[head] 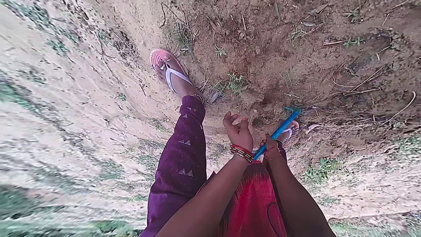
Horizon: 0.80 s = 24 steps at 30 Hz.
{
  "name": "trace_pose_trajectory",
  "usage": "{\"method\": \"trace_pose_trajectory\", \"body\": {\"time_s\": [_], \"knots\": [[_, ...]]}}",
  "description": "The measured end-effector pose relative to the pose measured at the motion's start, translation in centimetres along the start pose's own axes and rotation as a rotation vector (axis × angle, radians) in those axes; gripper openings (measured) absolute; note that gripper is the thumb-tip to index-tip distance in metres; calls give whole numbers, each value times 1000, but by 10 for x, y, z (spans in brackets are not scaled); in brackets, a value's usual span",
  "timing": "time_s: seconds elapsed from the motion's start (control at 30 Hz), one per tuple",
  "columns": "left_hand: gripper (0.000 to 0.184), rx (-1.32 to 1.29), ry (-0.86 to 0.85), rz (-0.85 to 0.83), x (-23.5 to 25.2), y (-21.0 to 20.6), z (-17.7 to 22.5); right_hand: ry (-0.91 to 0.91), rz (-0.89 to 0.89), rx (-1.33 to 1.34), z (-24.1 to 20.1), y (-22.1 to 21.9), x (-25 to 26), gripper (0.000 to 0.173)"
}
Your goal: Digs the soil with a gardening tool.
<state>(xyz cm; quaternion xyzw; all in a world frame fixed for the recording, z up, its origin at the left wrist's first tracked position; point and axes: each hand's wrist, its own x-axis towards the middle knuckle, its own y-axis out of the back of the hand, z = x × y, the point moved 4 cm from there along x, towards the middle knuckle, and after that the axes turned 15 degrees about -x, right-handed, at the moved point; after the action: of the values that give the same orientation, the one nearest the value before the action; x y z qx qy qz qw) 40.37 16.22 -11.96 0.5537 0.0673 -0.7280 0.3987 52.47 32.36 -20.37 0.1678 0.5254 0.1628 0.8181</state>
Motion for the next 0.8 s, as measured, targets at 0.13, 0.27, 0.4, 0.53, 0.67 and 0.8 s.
{"method": "trace_pose_trajectory", "body": {"time_s": [0.13,0.27,0.4,0.53,0.67,0.8], "knots": [[57,3,22,1,0,0,-1,-33,-52,52,6,10,-1,30],[57,9,19,10,1,2,2,11,-101,70,-13,15,-4,26],[56,-16,20,16,2,-1,4,83,-129,185,-24,14,-16,21],[56,-4,27,9,4,0,3,321,-16,137,-24,5,-38,10],[58,5,38,10,4,3,0,707,287,-155,-34,12,-35,34],[57,1,44,3,4,1,2,779,445,-294,-65,38,-30,44]]}}
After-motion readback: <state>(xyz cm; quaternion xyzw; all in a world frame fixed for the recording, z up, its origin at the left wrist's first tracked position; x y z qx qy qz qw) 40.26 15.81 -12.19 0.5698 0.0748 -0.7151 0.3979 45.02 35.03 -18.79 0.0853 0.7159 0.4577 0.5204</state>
